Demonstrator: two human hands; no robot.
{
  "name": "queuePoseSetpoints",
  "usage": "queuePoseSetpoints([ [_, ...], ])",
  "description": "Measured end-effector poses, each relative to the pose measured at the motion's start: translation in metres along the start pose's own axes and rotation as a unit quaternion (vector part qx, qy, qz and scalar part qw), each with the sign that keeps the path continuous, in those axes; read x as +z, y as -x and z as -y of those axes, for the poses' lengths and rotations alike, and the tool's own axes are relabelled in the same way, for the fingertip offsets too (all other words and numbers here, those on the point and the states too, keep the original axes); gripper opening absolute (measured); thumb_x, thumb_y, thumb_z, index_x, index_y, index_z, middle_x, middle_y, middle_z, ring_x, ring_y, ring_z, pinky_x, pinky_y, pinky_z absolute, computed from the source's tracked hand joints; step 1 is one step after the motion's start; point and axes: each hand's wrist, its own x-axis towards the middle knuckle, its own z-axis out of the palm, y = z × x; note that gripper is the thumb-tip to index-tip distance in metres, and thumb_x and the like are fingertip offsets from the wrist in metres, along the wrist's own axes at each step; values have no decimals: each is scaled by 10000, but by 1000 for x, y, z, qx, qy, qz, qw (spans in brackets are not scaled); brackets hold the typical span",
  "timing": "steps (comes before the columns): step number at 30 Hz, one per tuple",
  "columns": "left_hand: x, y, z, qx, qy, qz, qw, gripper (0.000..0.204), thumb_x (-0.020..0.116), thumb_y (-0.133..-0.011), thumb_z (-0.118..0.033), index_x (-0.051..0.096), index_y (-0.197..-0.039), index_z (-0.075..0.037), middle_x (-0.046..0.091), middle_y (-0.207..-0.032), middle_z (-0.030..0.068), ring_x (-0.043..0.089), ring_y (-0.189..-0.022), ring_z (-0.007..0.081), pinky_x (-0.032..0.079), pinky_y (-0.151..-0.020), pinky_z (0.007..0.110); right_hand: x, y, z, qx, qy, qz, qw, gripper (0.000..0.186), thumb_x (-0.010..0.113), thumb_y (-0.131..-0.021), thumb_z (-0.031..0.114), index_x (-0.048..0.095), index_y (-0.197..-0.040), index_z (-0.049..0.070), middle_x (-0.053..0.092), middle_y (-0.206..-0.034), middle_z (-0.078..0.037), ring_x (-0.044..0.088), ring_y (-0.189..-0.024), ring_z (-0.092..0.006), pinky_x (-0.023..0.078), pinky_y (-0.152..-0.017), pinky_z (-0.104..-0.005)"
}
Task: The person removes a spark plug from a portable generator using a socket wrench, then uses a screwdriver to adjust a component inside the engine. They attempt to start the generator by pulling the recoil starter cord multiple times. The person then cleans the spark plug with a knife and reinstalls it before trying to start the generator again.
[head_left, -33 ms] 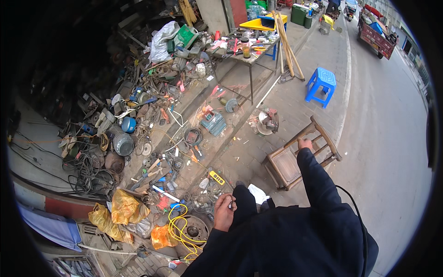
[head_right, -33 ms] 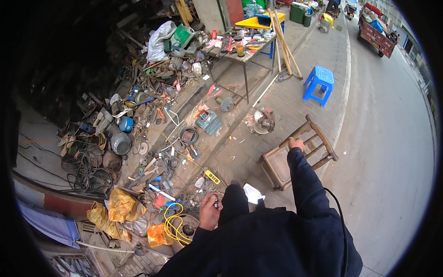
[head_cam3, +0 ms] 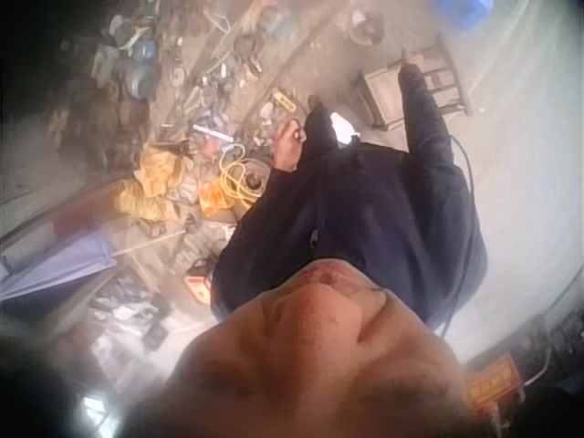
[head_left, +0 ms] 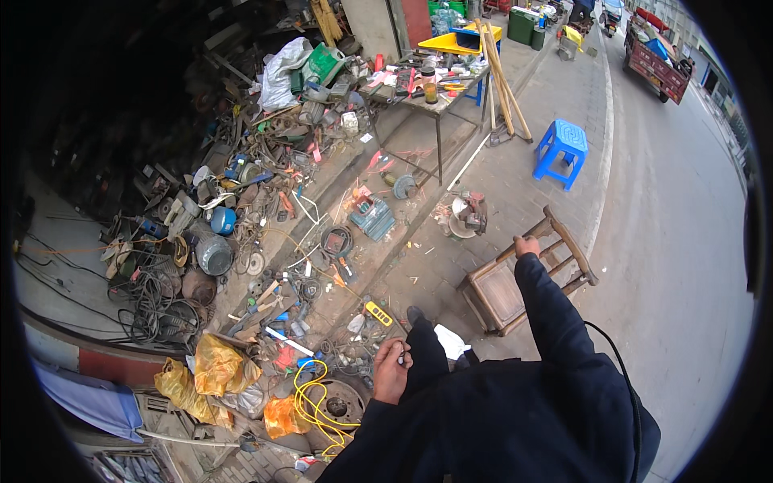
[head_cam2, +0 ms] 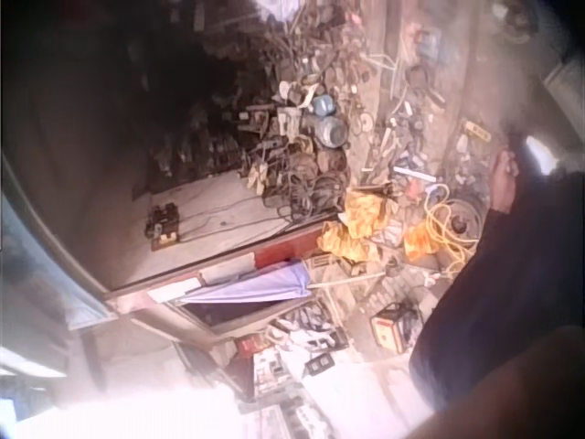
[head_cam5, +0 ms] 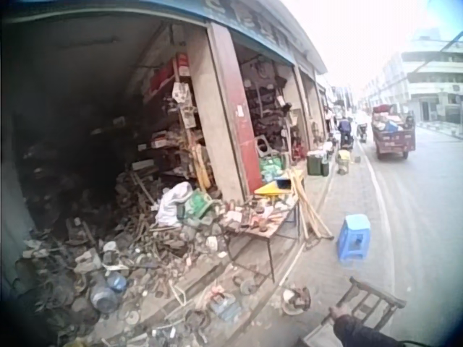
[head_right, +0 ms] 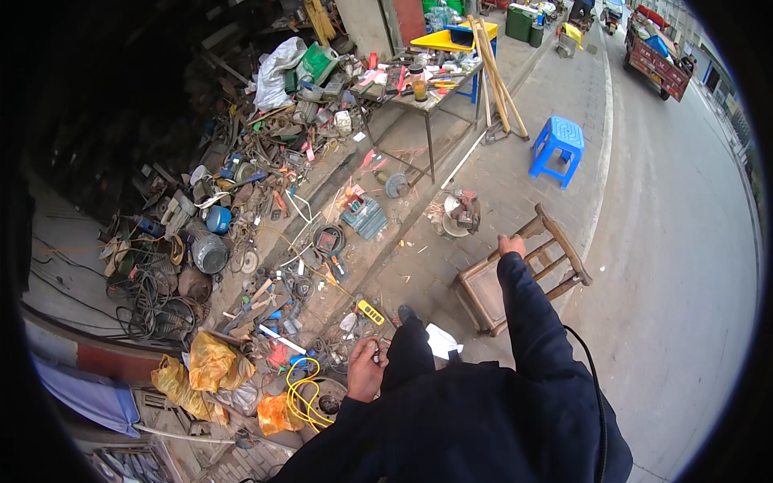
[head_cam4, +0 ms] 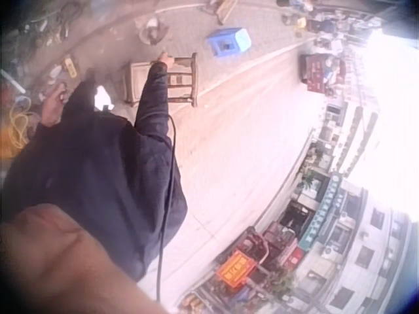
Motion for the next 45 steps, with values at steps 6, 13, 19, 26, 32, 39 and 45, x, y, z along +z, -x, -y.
queuePoseSetpoints([
  [6,27,-172,-54,-4,-17,39,999,199,571,-1062,-121,647,-1231,-47,652,-1004,68,589,-800,138,468,-705,285,114,-98,194,-42,-74,91,992,392,731,-831,363,744,-956,-9,712,-911,-244,699,-908,-369,547,-830,-437],
  [13,52,-318,-154,-17,-42,21,999,204,588,-1052,-90,647,-1242,-45,651,-1003,62,569,-807,123,464,-709,267,190,-141,400,-165,64,112,978,350,693,-858,341,773,-1043,54,729,-1072,-279,693,-1082,-423,541,-973,-478],
  [19,49,-377,-190,-5,-29,-46,999,188,586,-1051,-91,650,-1221,-47,645,-1007,45,556,-827,116,454,-732,251,262,-199,514,-191,120,92,970,355,677,-877,311,728,-1086,30,725,-1084,-276,692,-1090,-421,551,-951,-496],
  [26,76,-441,-197,29,-43,-186,981,201,640,-1030,-180,652,-1210,-92,617,-984,24,523,-788,108,468,-718,289,361,-303,602,-96,105,113,983,434,620,-919,240,571,-1286,13,698,-1188,-295,689,-1130,-426,559,-952,-496],
  [32,127,-505,-204,38,-2,-240,970,246,666,-1024,-232,634,-1219,-85,620,-965,22,524,-768,111,458,-678,262,409,-360,626,-76,90,102,988,511,662,-899,264,463,-1310,36,684,-1139,-314,692,-1058,-472,555,-920,-530],
  [39,159,-568,-211,27,11,-195,980,224,683,-1008,-201,631,-1179,-66,616,-954,45,487,-769,129,433,-703,270,422,-384,636,-72,119,88,986,388,658,-910,262,574,-1264,125,568,-1279,-310,697,-1044,-454,574,-882,-502],
  [45,150,-575,-215,22,8,-180,983,209,678,-1011,-186,637,-1178,-67,631,-978,47,502,-766,122,436,-688,258,437,-379,628,-119,132,49,983,342,640,-915,244,618,-1242,147,571,-1196,-337,698,-952,-463,582,-837,-520],
])
